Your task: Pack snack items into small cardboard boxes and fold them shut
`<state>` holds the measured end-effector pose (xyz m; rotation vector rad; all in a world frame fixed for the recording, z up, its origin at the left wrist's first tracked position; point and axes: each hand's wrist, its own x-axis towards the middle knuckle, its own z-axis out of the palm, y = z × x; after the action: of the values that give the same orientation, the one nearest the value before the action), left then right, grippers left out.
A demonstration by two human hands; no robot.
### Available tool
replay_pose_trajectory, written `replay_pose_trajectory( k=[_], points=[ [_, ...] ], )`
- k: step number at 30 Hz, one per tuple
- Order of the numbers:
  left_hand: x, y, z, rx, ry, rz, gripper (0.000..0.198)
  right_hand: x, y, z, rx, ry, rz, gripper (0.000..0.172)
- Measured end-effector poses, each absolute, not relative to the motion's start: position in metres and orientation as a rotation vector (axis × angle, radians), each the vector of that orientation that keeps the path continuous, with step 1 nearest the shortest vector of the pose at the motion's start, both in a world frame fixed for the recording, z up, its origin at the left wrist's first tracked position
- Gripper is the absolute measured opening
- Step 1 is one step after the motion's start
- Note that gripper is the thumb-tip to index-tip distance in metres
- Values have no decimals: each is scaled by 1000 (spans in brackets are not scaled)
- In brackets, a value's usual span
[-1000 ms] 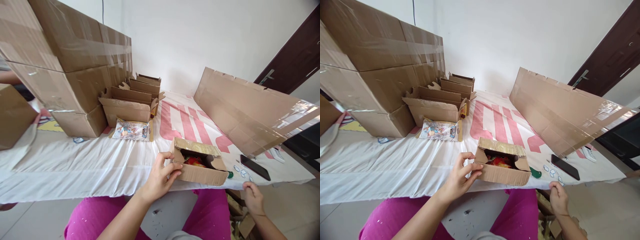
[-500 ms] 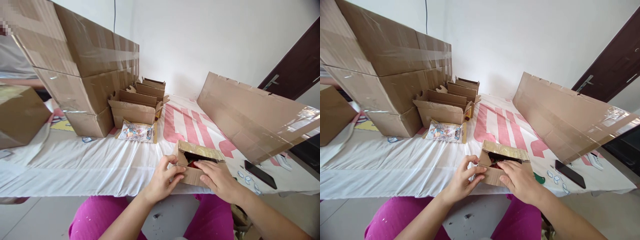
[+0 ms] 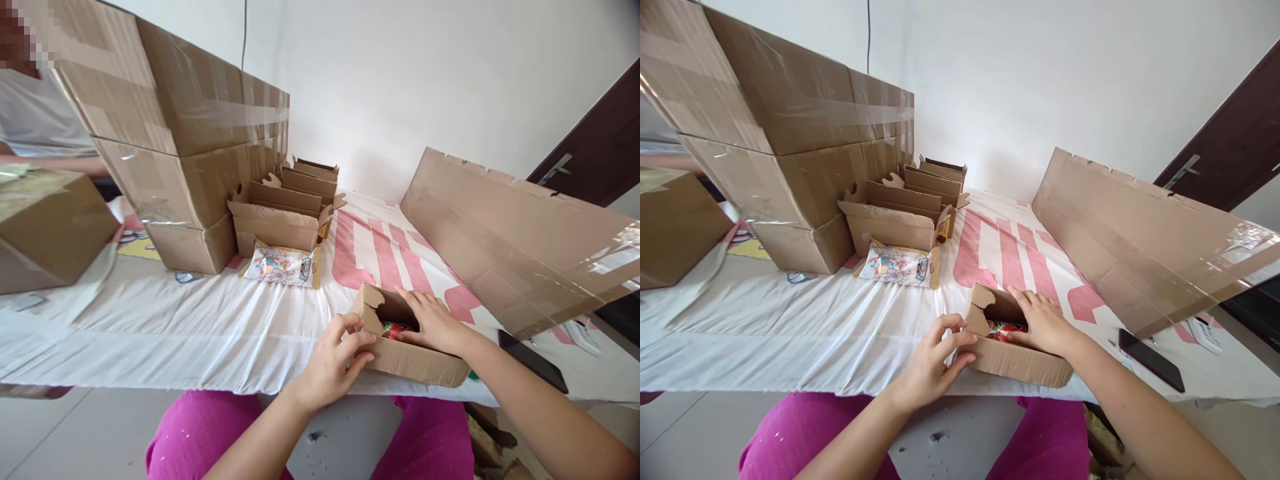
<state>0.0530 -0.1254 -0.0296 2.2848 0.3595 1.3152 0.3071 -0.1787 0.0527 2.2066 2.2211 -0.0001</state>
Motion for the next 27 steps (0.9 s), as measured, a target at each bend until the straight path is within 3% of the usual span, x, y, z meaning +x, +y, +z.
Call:
replay_pose_trajectory(
  k=[2, 4, 6, 10, 14, 19, 24, 27],
  points=[
    [54, -126, -31, 2279, 370, 1318, 31, 304, -180, 54, 2170, 2371, 78, 80],
    [54, -126, -33, 2269, 380, 1322, 33, 299, -182, 57, 2040, 2608, 152, 51],
    [55, -126, -34, 2259, 385, 1315, 34, 293, -182, 61, 1813, 2782, 55, 30],
    [54, -126, -33, 2238, 364, 1324, 35, 288, -177, 64, 1464, 2760, -352, 31],
    [53, -126, -31, 2216, 335, 1384, 39, 289, -171, 66, 1470, 2786, -121, 35],
    [55, -127, -31, 2431, 394, 1490, 34, 276, -158, 75, 1417, 2869, 74, 56],
    [53, -124, -30, 2489, 589, 1448, 43, 259, -146, 77, 1367, 2824, -12, 54],
    [49, -120, -30, 2462, 641, 1387, 45, 257, -148, 76, 1452, 2875, 5, 44]
  ],
)
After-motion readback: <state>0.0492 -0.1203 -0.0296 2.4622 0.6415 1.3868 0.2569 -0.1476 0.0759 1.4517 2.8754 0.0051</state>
